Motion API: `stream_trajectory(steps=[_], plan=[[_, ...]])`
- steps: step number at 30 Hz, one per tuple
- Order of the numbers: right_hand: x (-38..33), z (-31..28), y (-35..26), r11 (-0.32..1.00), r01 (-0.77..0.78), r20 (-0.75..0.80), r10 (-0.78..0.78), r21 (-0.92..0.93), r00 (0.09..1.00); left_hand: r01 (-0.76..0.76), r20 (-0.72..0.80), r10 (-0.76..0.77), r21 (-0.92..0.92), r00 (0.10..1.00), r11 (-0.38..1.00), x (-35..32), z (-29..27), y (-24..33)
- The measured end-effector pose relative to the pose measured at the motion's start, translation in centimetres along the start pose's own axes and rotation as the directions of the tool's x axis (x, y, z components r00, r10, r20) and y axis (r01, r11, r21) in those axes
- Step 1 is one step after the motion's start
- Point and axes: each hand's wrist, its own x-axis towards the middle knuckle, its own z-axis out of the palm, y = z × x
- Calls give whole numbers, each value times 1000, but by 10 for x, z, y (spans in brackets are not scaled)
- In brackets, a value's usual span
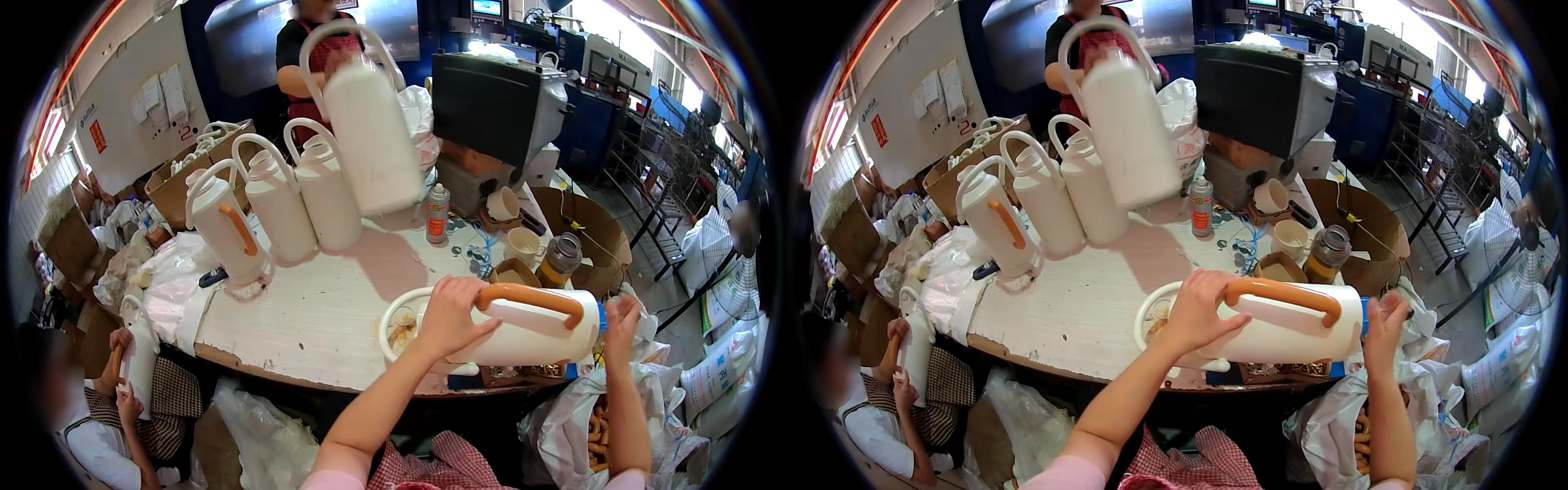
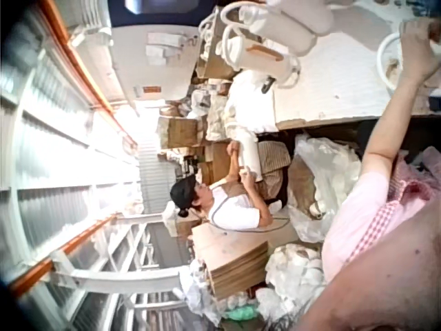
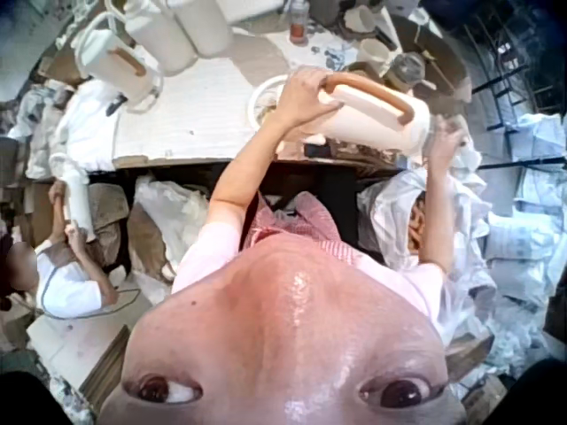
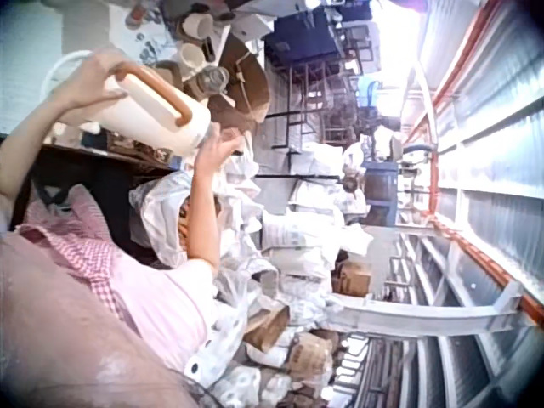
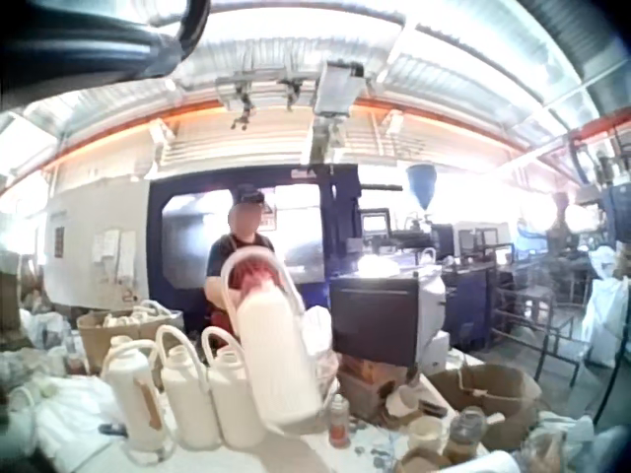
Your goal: The person attaches handles to plastic carafe bodies, fits internal components and screw caps, and places the assembled carafes aside at an assembly workstation.
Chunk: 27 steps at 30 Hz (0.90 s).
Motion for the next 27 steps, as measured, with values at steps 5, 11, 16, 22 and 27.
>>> stream_trajectory(steps=[5,11,16,22,27], plan=[[-46,-1,-6,796,-522,547,301,307,781,223,187,-157,-421,970,879,33,11,36],[-49,7,5,677,-552,501,302,486,811,271,-20,-291,-309,956,912,39,33,46],[-54,2,-1,860,-246,183,181,448,966,353,93,-356,-502,930,790,49,26,36],[-99,-19,15,890,-251,302,138,379,943,424,98,-439,-509,893,750,51,16,32],[-102,16,-17,784,-298,359,103,545,928,416,-66,-517,-514,853,751,40,0,19]])
